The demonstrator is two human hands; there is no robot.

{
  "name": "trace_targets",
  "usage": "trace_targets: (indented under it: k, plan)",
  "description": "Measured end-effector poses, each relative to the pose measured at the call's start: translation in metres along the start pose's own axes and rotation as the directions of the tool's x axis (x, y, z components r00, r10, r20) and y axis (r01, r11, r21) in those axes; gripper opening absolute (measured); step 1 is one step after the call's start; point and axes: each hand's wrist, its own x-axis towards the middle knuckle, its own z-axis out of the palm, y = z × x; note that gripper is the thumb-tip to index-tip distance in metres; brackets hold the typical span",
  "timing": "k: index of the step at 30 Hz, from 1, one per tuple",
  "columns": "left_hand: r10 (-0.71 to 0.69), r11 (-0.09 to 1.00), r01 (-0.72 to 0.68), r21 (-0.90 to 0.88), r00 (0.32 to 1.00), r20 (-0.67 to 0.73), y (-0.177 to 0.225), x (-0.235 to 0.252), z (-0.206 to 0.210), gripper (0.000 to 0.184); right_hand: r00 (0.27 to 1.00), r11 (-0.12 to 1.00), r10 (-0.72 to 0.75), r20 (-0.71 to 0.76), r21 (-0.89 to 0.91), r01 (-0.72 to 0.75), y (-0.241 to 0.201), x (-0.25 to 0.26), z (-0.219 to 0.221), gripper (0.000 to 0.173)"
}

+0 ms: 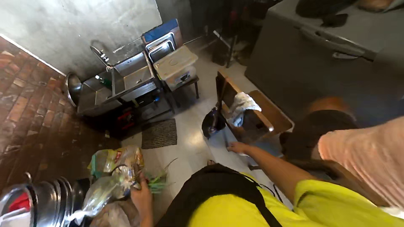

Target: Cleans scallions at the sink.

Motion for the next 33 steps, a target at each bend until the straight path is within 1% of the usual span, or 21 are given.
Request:
trace_targets:
  k: [1, 3, 6, 7, 9, 11, 12, 14, 15, 16, 17, 18, 20, 22, 24, 25, 26, 28, 30, 32, 33]
  plan:
    - [-0.012, 1.0, 0.012, 0.025, 1.0, -0.008, 0.008, 0.015, 0.005, 0.042, 0.998, 0.998, -0.057, 0.009, -0.021, 0.057, -0.04, 0.012, -0.018, 0.055]
    - [-0.001, 1.0, 0.001, 0.007, 1.0, -0.022, 0.016, 0.05, 0.024, 0.039, 0.981, 0.973, -0.191, 0.037, -0.127, 0.194, -0.117, 0.04, -0.047, 0.057]
    - [0.016, 0.998, -0.017, -0.06, 0.999, -0.028, 0.03, 0.094, 0.043, 0.035, 0.908, 0.872, -0.373, 0.191, -0.263, 0.413, -0.237, 0.059, -0.053, 0.062]
    - [0.022, 0.996, -0.023, -0.087, 1.0, -0.008, 0.038, 0.11, 0.049, 0.034, 0.86, 0.825, -0.442, 0.253, -0.26, 0.501, -0.277, 0.061, -0.049, 0.065]
    - [0.049, 0.987, -0.042, -0.154, 0.998, 0.041, 0.053, 0.147, 0.065, 0.032, 0.735, 0.725, -0.585, 0.343, -0.186, 0.664, -0.354, 0.063, -0.037, 0.074]
    - [0.096, 0.977, -0.068, -0.204, 0.986, 0.134, 0.066, 0.19, 0.079, 0.029, 0.568, 0.6, -0.719, 0.401, -0.056, 0.798, -0.422, 0.063, -0.022, 0.08]
    - [0.135, 0.974, -0.092, -0.207, 0.97, 0.202, 0.072, 0.214, 0.086, 0.028, 0.492, 0.549, -0.764, 0.419, 0.02, 0.836, -0.453, 0.061, -0.016, 0.082]
    - [0.18, 0.979, -0.126, -0.163, 0.909, 0.377, 0.08, 0.255, 0.092, 0.032, 0.373, 0.487, -0.824, 0.427, 0.198, 0.851, -0.497, 0.065, -0.003, 0.078]
    - [0.204, 0.977, -0.15, -0.154, 0.874, 0.442, 0.084, 0.279, 0.097, 0.036, 0.331, 0.452, -0.864, 0.38, 0.296, 0.841, -0.516, 0.073, 0.0, 0.072]
    - [0.227, 0.972, -0.166, -0.166, 0.85, 0.475, 0.088, 0.304, 0.105, 0.032, 0.291, 0.396, -0.906, 0.309, 0.368, 0.842, -0.532, 0.084, 0.001, 0.062]
    - [0.228, 0.97, -0.151, -0.189, 0.831, 0.507, 0.092, 0.328, 0.111, 0.024, 0.285, 0.37, -0.923, 0.26, 0.39, 0.843, -0.546, 0.094, 0.0, 0.054]
    - [0.203, 0.975, -0.119, -0.185, 0.811, 0.549, 0.097, 0.351, 0.115, 0.018, 0.314, 0.383, -0.921, 0.232, 0.374, 0.845, -0.559, 0.101, -0.003, 0.051]
    - [0.155, 0.985, -0.057, -0.166, 0.726, 0.67, 0.111, 0.4, 0.127, 0.021, 0.344, 0.384, -0.922, 0.178, 0.301, 0.873, -0.584, 0.118, -0.021, 0.046]
    - [0.151, 0.986, -0.044, -0.158, 0.612, 0.777, 0.116, 0.441, 0.142, 0.039, 0.374, 0.392, -0.92, 0.118, 0.281, 0.876, -0.601, 0.133, -0.039, 0.046]
    - [0.223, 0.974, -0.092, -0.205, 0.522, 0.823, 0.115, 0.481, 0.16, 0.078, 0.415, 0.395, -0.91, 0.008, 0.318, 0.862, -0.62, 0.142, -0.067, 0.045]
    - [0.255, 0.967, -0.121, -0.225, 0.497, 0.829, 0.114, 0.501, 0.168, 0.094, 0.442, 0.401, -0.895, -0.056, 0.335, 0.853, -0.63, 0.144, -0.084, 0.044]
    - [0.291, 0.957, -0.144, -0.253, 0.491, 0.821, 0.113, 0.523, 0.178, 0.101, 0.462, 0.398, -0.879, -0.121, 0.347, 0.849, -0.64, 0.148, -0.104, 0.044]
    - [0.332, 0.942, -0.151, -0.298, 0.524, 0.784, 0.111, 0.565, 0.198, 0.1, 0.49, 0.375, -0.834, -0.252, 0.391, 0.84, -0.66, 0.161, -0.145, 0.049]
    - [0.269, 0.959, -0.087, -0.27, 0.577, 0.771, 0.112, 0.599, 0.211, 0.081, 0.504, 0.31, -0.783, -0.364, 0.473, 0.825, -0.675, 0.18, -0.181, 0.051]
    - [0.174, 0.975, -0.005, -0.224, 0.641, 0.747, 0.126, 0.636, 0.218, 0.056, 0.506, 0.242, -0.734, -0.453, 0.522, 0.818, -0.697, 0.201, -0.219, 0.047]
    - [0.142, 0.978, 0.021, -0.208, 0.662, 0.736, 0.13, 0.652, 0.219, 0.05, 0.523, 0.228, -0.699, -0.488, 0.541, 0.81, -0.708, 0.212, -0.232, 0.045]
